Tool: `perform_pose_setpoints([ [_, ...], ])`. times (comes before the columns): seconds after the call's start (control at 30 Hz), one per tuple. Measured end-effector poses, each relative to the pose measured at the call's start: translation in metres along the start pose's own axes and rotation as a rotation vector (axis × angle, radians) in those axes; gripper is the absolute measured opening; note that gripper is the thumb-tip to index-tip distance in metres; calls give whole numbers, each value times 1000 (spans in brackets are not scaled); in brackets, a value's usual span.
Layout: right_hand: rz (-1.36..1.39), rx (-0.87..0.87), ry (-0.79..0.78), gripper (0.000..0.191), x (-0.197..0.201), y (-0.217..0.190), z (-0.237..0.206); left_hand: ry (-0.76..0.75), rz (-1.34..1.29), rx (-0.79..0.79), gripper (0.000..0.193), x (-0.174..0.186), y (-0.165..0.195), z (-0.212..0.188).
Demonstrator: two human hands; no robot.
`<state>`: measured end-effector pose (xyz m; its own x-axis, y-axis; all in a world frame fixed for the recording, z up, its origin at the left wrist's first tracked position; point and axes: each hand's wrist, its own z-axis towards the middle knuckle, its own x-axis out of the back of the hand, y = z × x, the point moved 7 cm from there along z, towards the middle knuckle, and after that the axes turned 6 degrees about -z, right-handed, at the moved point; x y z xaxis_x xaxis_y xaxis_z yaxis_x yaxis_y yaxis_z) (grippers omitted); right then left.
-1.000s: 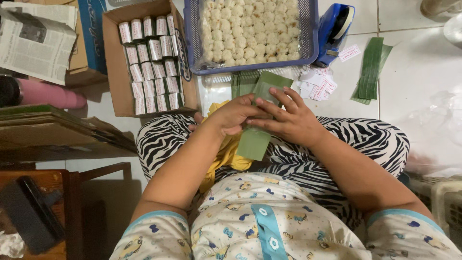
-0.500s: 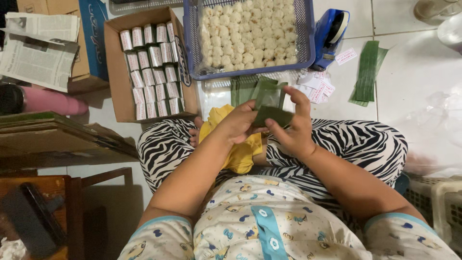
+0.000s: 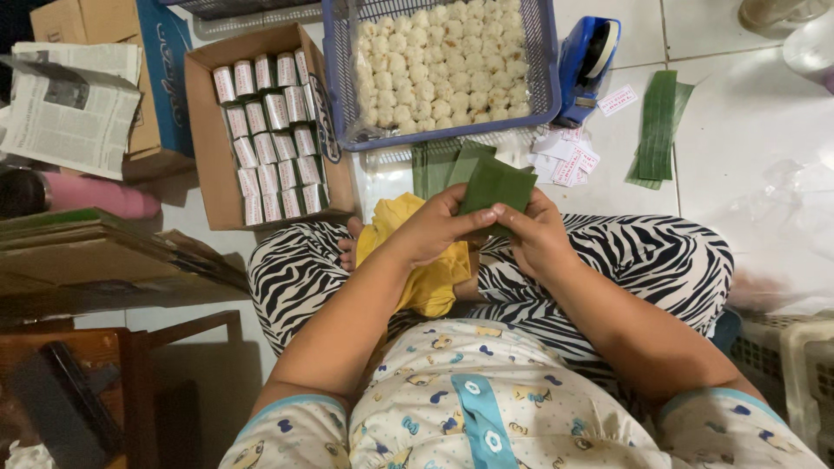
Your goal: The person sits on the floor and repeatedly wraps small white food items in plastic, then in green leaf wrappers, and seals them with small paper labels. Finished packages are placed into a cardboard box.
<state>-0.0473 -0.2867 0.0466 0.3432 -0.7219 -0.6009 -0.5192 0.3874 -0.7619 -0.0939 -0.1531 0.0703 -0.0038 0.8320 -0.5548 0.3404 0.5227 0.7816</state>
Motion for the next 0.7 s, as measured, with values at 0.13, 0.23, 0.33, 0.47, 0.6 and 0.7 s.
perform_pose_setpoints([
  [0.13,-52,48,76,15,8,-3,0,84,280,-91,43,4,7,0],
  [0.23,-114,70,140,15,11,-3,1,218,442,-103,35,14,10,-1],
  [0.33,-160,99,55,16,7,-4,1,273,312,-167,30,21,8,-2],
  [0.47,-175,5,8,20,9,4,3,266,162,-211,27,29,1,3],
  [0.6,-114,-66,36,24,14,7,9,248,-60,-82,24,39,-15,7],
  [0.7,-83,-70,-6,20,7,-1,10,294,-165,14,22,49,-27,7],
])
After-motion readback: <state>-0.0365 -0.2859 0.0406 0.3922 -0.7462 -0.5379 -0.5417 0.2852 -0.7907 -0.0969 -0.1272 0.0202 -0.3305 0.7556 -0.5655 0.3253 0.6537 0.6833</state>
